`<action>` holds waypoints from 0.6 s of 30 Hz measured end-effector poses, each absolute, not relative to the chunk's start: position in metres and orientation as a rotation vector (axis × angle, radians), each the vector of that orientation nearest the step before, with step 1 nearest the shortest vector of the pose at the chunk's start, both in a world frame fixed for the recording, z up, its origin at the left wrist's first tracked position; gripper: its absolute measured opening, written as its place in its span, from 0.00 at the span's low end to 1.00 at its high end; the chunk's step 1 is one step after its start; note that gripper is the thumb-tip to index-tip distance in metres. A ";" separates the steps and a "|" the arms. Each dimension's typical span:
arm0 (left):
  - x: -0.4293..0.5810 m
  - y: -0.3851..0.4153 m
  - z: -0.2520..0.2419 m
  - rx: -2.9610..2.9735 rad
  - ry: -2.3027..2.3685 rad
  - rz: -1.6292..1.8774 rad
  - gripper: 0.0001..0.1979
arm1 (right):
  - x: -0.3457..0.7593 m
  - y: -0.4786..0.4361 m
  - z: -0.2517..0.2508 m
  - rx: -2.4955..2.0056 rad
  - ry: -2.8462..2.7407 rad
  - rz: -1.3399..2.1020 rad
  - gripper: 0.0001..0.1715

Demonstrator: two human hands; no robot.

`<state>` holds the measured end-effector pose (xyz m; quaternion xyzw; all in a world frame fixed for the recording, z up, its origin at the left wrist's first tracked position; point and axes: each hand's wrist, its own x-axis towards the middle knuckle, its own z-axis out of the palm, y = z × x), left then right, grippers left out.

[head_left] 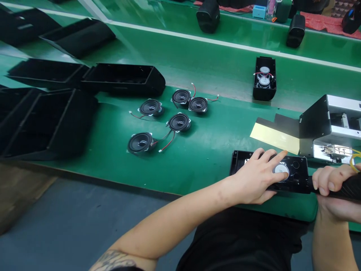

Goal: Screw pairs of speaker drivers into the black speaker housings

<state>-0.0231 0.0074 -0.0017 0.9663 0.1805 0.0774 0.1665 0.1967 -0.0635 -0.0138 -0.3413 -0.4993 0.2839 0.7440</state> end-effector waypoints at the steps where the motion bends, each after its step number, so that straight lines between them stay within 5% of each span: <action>1: -0.023 0.007 0.000 2.757 0.506 0.213 0.26 | 0.195 -0.062 -0.013 -0.738 -1.106 0.628 0.28; 18: -0.022 0.005 0.002 2.772 0.508 0.191 0.25 | 0.185 -0.064 -0.020 -0.671 -1.203 0.731 0.15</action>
